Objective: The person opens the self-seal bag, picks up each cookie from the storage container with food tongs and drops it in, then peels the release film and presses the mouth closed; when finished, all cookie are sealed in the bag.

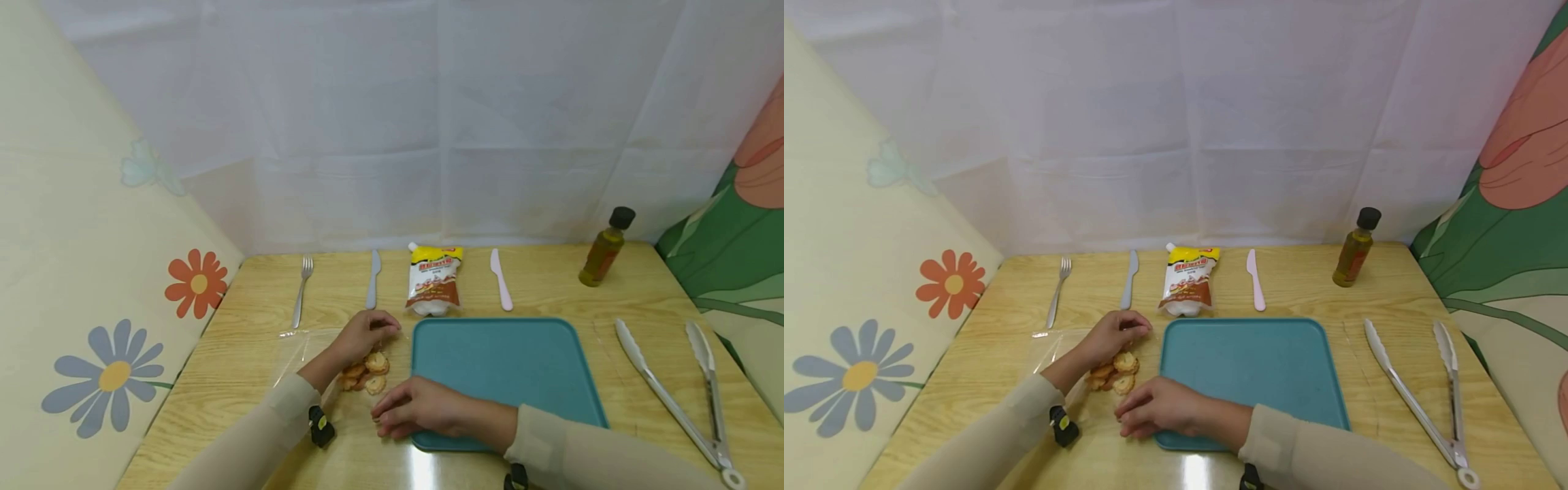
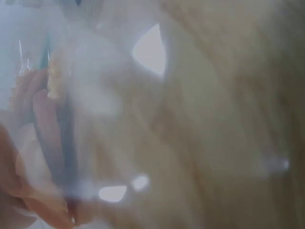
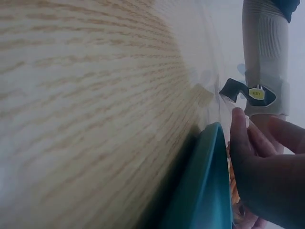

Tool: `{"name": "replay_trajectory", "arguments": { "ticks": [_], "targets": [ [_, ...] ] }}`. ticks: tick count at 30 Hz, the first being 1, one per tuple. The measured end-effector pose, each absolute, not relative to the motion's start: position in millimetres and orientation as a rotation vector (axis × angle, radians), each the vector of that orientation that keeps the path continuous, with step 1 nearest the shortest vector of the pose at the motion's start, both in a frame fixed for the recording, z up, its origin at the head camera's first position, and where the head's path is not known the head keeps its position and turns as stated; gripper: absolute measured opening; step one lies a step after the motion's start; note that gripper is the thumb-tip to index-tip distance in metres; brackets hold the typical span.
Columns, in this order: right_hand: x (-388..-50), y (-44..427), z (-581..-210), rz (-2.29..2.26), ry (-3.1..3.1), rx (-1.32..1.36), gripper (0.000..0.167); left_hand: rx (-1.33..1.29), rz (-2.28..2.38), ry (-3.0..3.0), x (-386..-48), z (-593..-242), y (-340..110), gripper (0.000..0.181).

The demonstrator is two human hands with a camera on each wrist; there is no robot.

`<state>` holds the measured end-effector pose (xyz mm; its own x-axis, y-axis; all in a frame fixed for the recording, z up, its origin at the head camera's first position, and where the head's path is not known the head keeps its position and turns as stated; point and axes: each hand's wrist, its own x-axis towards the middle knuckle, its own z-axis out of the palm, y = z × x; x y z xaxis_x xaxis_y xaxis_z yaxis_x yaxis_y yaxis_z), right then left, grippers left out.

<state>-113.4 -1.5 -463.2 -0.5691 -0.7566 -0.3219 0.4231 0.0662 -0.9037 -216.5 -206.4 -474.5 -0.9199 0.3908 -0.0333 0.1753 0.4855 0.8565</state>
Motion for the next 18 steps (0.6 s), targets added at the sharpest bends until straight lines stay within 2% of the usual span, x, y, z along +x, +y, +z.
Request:
{"name": "replay_trajectory", "arguments": {
  "ticks": [12, 18],
  "targets": [
    [-114.7, -0.2, -451.2, -1.76, 1.768, -0.446, 0.015, 0.3, 1.581, 2.483, -218.5, -468.2, -210.2, 0.02],
    [-124.9, 10.4, -439.5, -1.599, 2.238, -0.678, 0.013, 0.147, 1.751, 2.446, -218.3, -453.7, -222.1, 0.026]
  ]
}}
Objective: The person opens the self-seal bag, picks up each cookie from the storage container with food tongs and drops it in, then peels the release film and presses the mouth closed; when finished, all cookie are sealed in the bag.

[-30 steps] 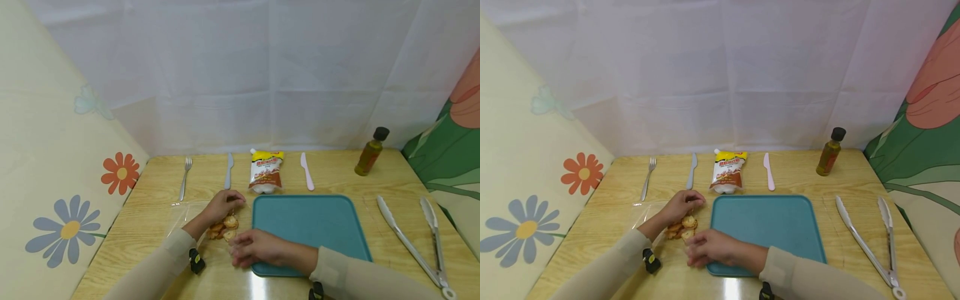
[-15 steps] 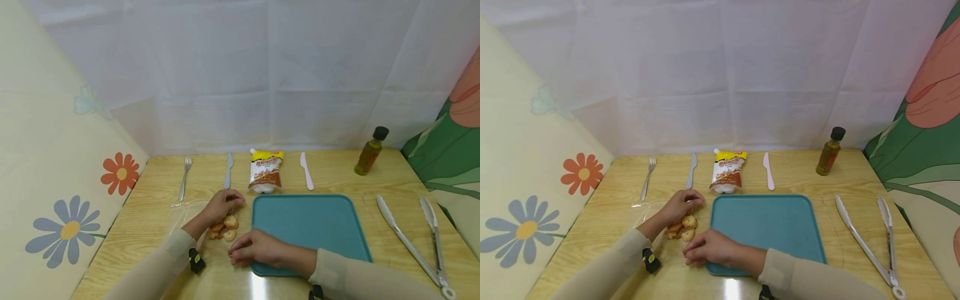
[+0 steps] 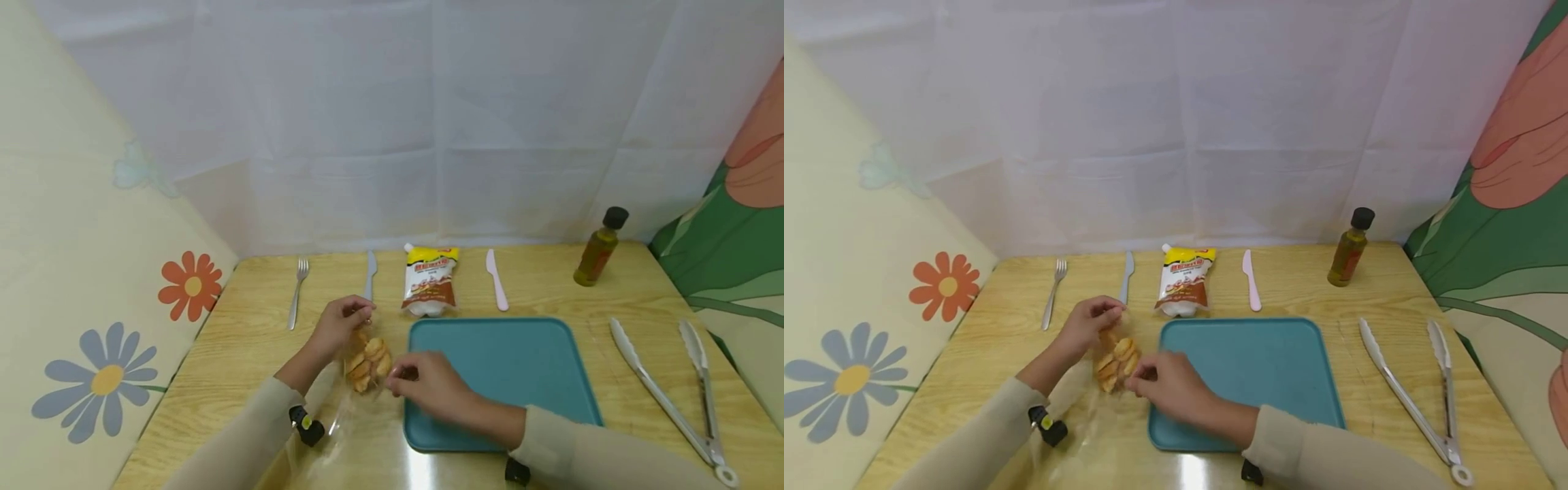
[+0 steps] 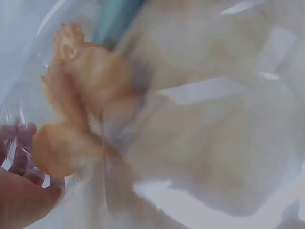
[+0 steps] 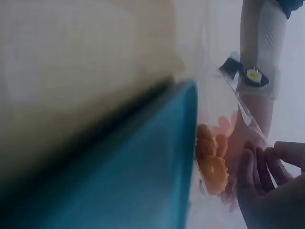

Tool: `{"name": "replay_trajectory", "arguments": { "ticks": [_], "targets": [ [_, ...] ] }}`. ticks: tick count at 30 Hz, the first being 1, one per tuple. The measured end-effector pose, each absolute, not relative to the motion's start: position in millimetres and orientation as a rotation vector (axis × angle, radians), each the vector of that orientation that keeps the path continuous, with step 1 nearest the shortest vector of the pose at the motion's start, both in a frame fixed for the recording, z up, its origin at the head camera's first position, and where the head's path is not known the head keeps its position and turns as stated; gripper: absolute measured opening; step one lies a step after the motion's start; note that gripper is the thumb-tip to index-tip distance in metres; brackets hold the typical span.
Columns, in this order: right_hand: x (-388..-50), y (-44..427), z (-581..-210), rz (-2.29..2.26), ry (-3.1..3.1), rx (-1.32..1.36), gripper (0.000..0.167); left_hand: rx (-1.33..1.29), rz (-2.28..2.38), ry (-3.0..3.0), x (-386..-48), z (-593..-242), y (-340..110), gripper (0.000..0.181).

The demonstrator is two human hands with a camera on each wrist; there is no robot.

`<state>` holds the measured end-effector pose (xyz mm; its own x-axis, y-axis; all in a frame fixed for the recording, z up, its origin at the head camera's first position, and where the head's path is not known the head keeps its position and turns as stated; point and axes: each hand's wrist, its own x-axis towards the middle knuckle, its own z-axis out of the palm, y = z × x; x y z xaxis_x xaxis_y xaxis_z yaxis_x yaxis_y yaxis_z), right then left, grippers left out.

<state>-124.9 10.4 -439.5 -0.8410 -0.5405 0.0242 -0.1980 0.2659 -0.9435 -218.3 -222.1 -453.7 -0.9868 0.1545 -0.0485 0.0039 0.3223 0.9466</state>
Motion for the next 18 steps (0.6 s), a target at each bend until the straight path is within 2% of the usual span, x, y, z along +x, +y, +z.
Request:
{"name": "replay_trajectory", "arguments": {
  "ticks": [4, 12, 18],
  "targets": [
    [-131.1, 18.1, -427.6, -1.493, 2.522, -0.882, 0.009, 0.093, 1.896, 2.468, -211.4, -433.0, -233.6, 0.031],
    [-148.6, 24.5, -392.9, -1.315, 2.937, -1.284, 0.004, 0.154, 2.401, 2.437, -183.8, -390.0, -245.7, 0.014],
    [-158.9, 26.3, -372.4, -1.279, 3.016, -1.422, 0.003, 0.194, 2.684, 2.386, -164.1, -372.3, -249.5, 0.011]
  ]
}}
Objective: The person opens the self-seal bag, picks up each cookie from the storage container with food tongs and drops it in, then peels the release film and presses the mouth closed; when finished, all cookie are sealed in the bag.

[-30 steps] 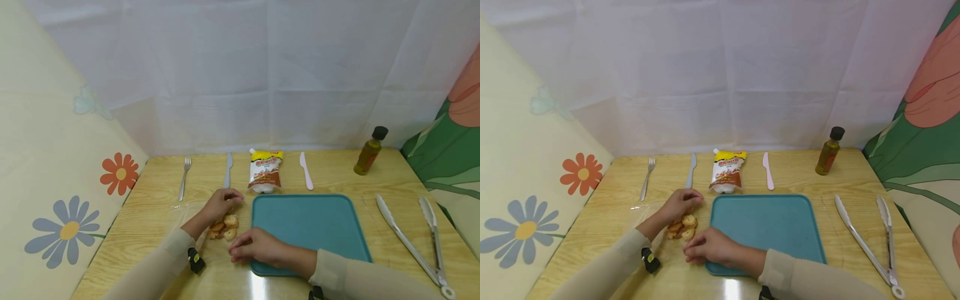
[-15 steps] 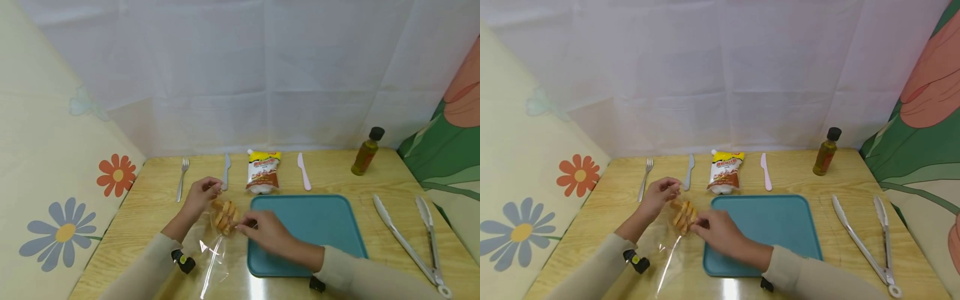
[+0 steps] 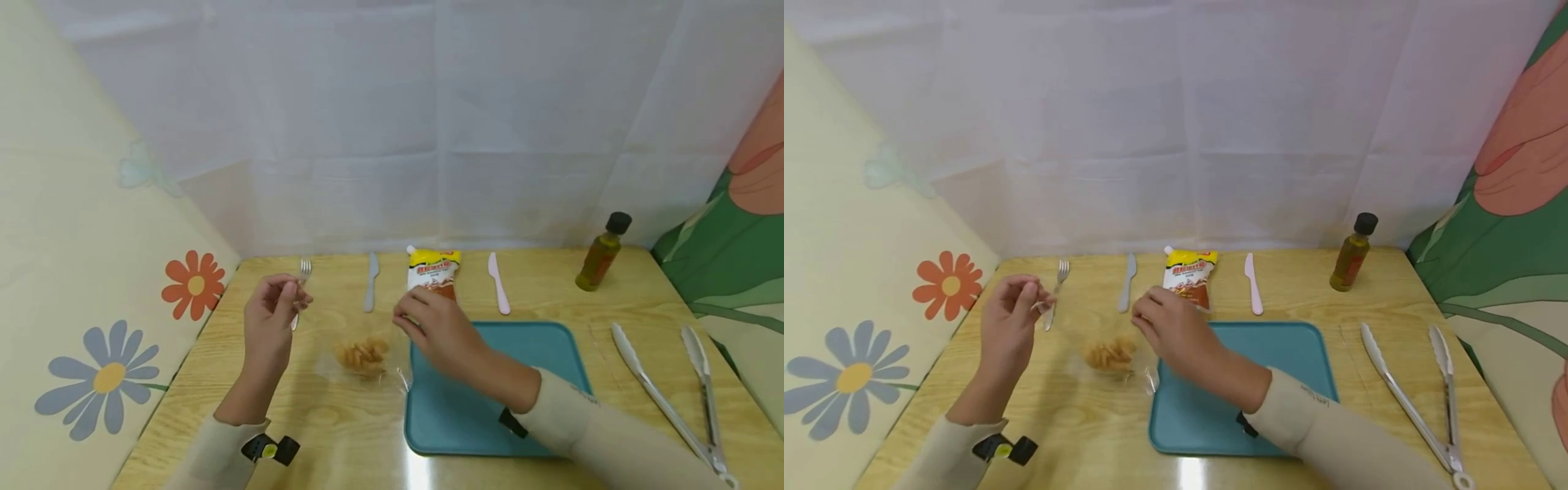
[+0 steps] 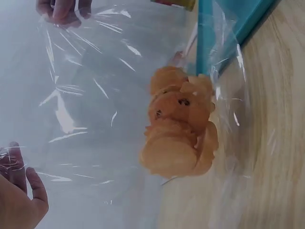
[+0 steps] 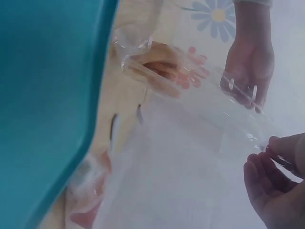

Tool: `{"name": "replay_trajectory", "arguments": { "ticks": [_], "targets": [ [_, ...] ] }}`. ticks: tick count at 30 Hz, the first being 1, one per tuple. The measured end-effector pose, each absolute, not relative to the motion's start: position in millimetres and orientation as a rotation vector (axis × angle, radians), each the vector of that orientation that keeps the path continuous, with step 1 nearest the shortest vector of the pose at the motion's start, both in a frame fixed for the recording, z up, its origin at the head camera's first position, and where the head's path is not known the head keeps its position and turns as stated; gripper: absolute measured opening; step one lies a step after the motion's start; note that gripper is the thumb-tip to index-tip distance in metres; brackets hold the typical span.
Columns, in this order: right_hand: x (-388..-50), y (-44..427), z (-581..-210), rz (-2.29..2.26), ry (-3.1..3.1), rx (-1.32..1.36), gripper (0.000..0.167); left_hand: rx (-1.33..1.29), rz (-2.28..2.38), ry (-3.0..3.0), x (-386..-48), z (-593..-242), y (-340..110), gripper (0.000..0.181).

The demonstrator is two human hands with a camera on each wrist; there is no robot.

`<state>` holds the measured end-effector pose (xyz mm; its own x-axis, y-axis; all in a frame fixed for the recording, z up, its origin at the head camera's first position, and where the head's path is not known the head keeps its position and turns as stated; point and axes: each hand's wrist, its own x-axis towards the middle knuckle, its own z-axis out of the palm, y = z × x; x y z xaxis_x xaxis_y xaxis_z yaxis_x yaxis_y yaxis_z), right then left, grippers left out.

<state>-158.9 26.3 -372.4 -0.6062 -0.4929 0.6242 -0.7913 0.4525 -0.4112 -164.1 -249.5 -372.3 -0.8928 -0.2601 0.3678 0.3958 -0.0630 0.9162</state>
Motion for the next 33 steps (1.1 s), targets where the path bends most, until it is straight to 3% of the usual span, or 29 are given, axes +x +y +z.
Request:
{"name": "replay_trajectory", "arguments": {
  "ticks": [8, 18, 26, 33],
  "targets": [
    [-166.9, 23.2, -355.6, 1.051, -2.17, 1.127, 0.004, -0.293, -2.003, -1.581, -140.2, -362.3, -258.0, 0.009],
    [-176.1, 26.2, -354.2, 1.184, -2.238, 1.197, 0.013, -0.368, -1.53, -1.807, -125.4, -364.3, -277.7, 0.011],
    [-181.1, 32.1, -360.7, 1.331, -2.244, 1.17, 0.012, -0.575, -1.637, -1.844, -121.8, -361.0, -287.3, 0.011],
    [-181.4, 33.6, -363.9, 1.408, -2.206, 1.147, 0.007, -0.595, -1.731, -1.921, -118.6, -355.4, -290.7, 0.014]
  ]
}}
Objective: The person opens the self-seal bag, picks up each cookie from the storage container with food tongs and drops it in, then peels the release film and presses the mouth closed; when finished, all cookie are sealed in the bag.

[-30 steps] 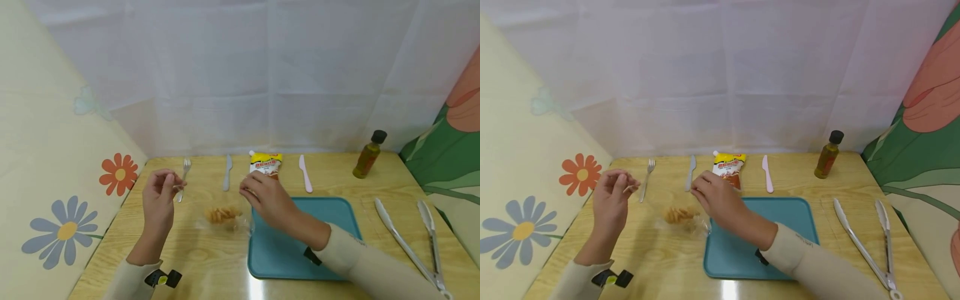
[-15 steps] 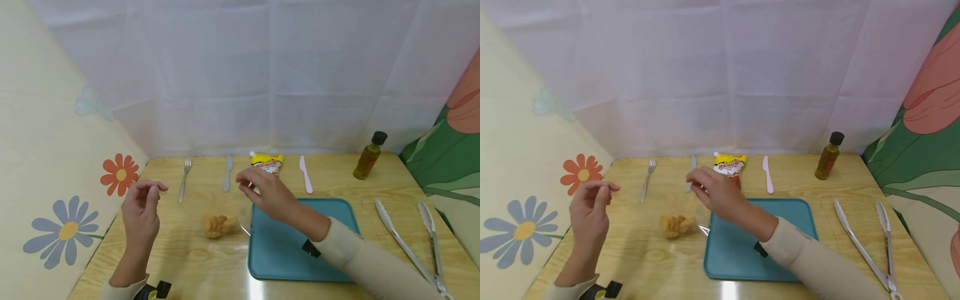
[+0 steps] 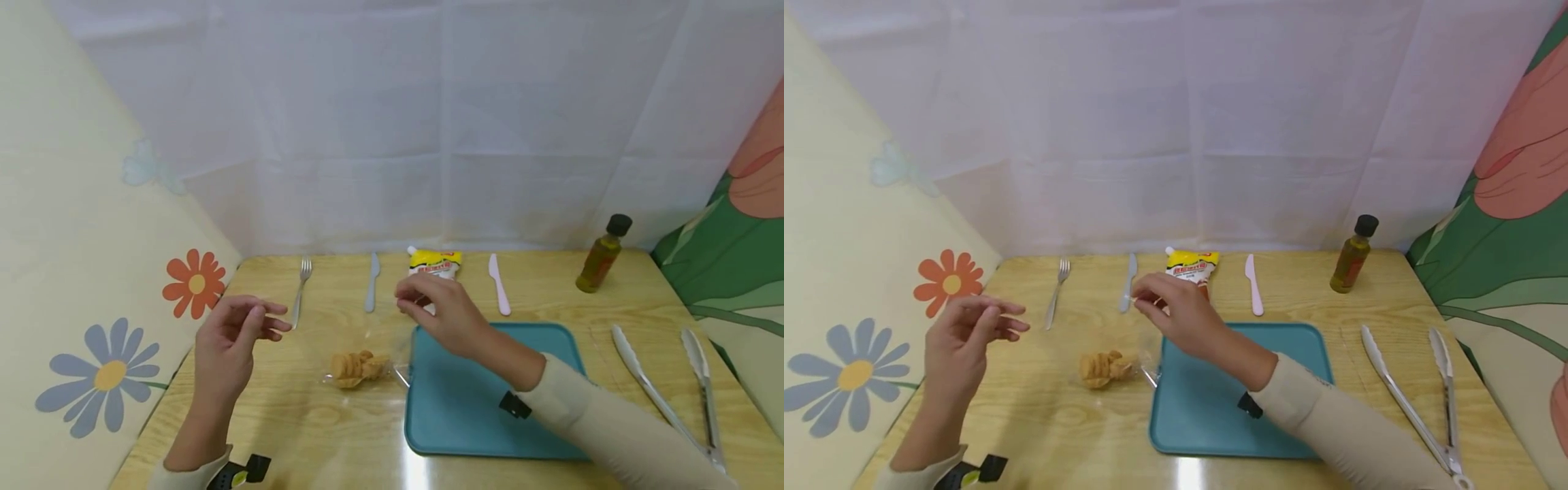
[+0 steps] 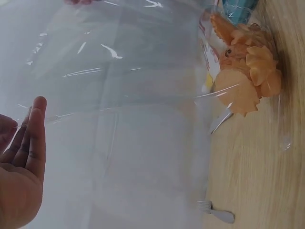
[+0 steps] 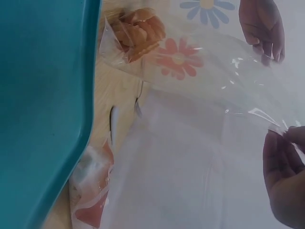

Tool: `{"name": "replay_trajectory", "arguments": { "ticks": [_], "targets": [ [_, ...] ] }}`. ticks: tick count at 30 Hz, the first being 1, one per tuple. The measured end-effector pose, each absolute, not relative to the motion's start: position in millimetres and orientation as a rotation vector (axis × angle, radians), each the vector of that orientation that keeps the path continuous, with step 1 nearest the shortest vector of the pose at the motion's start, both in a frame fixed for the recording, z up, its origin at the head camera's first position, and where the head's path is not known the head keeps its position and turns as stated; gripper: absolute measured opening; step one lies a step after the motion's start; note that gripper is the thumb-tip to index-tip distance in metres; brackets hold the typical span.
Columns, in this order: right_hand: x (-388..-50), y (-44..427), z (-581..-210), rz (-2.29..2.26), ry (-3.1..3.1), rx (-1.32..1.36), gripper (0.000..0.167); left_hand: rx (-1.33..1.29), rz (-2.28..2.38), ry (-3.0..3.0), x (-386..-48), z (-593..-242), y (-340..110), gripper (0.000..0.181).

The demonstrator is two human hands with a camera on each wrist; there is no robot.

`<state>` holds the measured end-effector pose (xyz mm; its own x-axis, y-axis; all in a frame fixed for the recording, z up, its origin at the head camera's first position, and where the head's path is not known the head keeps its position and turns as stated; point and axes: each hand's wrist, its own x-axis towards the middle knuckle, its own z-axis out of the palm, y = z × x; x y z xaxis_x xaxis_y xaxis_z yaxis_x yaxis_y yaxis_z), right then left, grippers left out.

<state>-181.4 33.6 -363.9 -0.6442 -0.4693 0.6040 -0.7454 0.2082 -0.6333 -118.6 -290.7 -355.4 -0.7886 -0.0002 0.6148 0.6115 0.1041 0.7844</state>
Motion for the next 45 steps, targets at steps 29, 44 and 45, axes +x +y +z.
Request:
{"name": "replay_trajectory", "arguments": {
  "ticks": [29, 44, 45],
  "targets": [
    [-192.3, 43.5, -372.4, 1.704, -2.14, 1.124, 0.016, -0.62, -1.224, -2.334, -141.0, -349.6, -302.2, 0.017],
    [-194.5, 24.3, -344.1, 1.276, -2.576, 1.205, 0.046, -0.693, -0.594, -2.733, -139.6, -316.1, -274.2, 0.053],
    [-194.9, 21.0, -340.4, 1.197, -2.61, 1.223, 0.048, -0.709, -0.538, -2.767, -140.4, -313.2, -268.1, 0.053]
  ]
}}
